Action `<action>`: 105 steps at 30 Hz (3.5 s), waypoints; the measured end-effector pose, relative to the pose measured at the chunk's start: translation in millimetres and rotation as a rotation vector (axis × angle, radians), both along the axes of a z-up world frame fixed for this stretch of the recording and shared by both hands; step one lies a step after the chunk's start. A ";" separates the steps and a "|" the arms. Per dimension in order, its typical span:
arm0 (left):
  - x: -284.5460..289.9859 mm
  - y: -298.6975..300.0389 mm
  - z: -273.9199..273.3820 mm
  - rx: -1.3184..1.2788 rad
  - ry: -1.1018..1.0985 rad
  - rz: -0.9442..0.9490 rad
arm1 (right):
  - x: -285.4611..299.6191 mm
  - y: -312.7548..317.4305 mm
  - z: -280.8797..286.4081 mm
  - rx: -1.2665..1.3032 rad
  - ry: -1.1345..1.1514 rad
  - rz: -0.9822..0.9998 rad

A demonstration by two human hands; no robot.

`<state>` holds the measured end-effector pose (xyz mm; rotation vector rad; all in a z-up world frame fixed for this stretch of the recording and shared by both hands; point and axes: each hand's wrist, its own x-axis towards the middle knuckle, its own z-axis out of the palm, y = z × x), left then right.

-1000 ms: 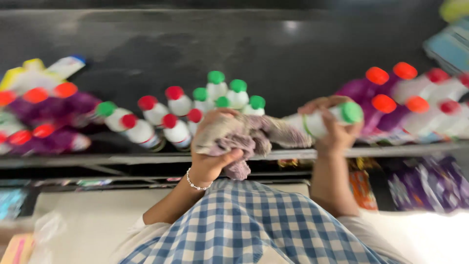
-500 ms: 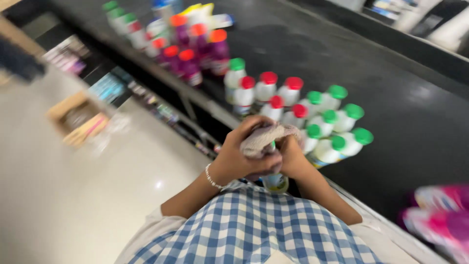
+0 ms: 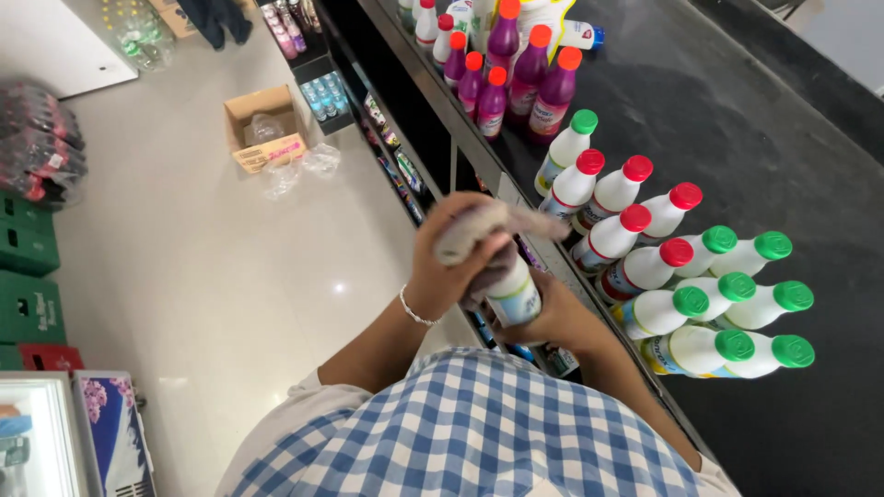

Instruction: Wiping down various bottles of cleaning products with a cloth on a store counter.

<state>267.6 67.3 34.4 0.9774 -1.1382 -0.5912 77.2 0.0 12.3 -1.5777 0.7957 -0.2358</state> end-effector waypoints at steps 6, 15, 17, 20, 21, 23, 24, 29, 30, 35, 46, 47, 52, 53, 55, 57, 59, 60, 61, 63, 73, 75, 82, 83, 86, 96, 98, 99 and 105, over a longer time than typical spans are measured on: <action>1.7 -21.5 14.9 -0.035 0.230 -0.294 | -15.3 -4.7 -23.8 0.242 -0.331 0.064; -37.6 -35.1 19.9 -0.012 0.402 -0.316 | -25.0 -6.2 -20.3 0.505 -0.561 0.079; -42.1 -37.8 20.0 -0.073 0.257 -0.256 | -26.8 -4.6 -10.4 0.396 -0.513 -0.045; -50.2 -39.9 20.6 -0.219 -0.065 -0.079 | -36.6 -9.7 -28.3 0.194 -0.461 -0.182; -53.5 -40.5 20.8 -0.302 -0.246 0.042 | -41.5 -12.9 -39.7 0.101 -0.460 -0.192; -61.9 -43.5 17.3 -0.375 -0.292 0.079 | -43.2 -16.5 -31.2 0.033 -0.466 -0.232; -67.2 -43.9 14.8 -0.440 -0.336 0.122 | -45.3 -16.8 -27.5 -0.027 -0.468 -0.266; -78.6 -52.7 -17.9 -0.492 -0.385 0.052 | -51.0 -24.8 -35.4 -0.315 -0.415 -0.436; -78.6 -56.6 -18.8 -0.487 -0.295 0.016 | -50.7 -27.1 -32.5 -0.422 -0.384 -0.389; -61.4 -67.2 29.3 -0.361 -0.072 -0.219 | -38.4 -9.8 -4.4 -0.394 -0.254 -0.435; -44.8 -73.3 42.5 -0.207 0.651 -1.318 | -58.1 -15.6 -61.9 -0.009 -0.557 -0.139; -43.7 -72.9 45.0 -0.188 0.618 -1.210 | -57.6 -16.1 -60.8 0.090 -0.590 -0.171; -39.3 -61.7 53.0 -0.173 0.331 -0.732 | -50.8 -21.9 -49.1 0.387 -0.683 -0.265; -40.3 -59.0 59.8 -0.231 0.236 -0.688 | -49.5 -22.1 -46.4 0.489 -0.712 -0.296; -42.7 -53.6 70.0 -0.285 0.148 -0.641 | -47.6 -14.5 -28.0 0.595 -0.734 -0.328; -44.5 -47.7 78.4 -0.242 -0.067 -0.375 | -44.9 1.7 4.1 0.647 -0.965 0.091; -48.5 -49.7 79.6 -0.338 -0.217 -0.213 | -48.2 -1.6 -2.6 0.553 -0.815 -0.117; -51.1 -48.5 79.5 -0.426 -0.364 -0.052 | -50.6 -0.3 -6.5 0.457 -0.660 -0.324; -51.5 -47.0 78.3 -0.422 -0.364 -0.053 | -51.9 -1.4 -15.8 0.460 -0.659 -0.326; -53.7 -45.9 76.2 -0.507 -0.524 0.126 | -56.5 -5.9 -33.3 0.329 -0.669 -0.420; -85.7 -60.3 7.7 -0.621 -0.318 -0.165 | -71.0 -28.6 -35.3 -0.228 -0.774 -0.501; -77.2 -66.3 5.4 -0.436 -0.232 -0.281 | -68.5 -26.3 -51.7 -0.427 -0.664 -0.410; -36.7 -67.5 34.1 0.066 0.471 -0.946 | -69.5 -31.9 -126.2 -0.002 -0.631 -0.484; -36.5 -66.0 35.7 0.037 0.384 -0.807 | -74.8 -42.8 -158.7 0.231 -0.596 -0.484; -32.9 -64.3 36.4 -0.025 0.232 -0.560 | -64.3 -36.2 -128.9 0.161 -0.596 -0.459; -31.5 -57.9 48.1 -0.066 0.370 -0.642 | -41.9 -4.0 -41.8 0.056 -0.567 -0.262; -33.7 -59.1 44.8 -0.087 0.544 -0.807 | -43.0 -5.1 -50.8 0.044 -0.571 -0.279; -34.7 -59.9 43.4 -0.108 0.716 -0.973 | -43.3 -5.9 -55.4 0.031 -0.578 -0.297; -24.3 -64.8 28.9 -0.103 0.382 -0.580 | -45.4 -7.4 -65.6 -0.056 -0.624 -0.425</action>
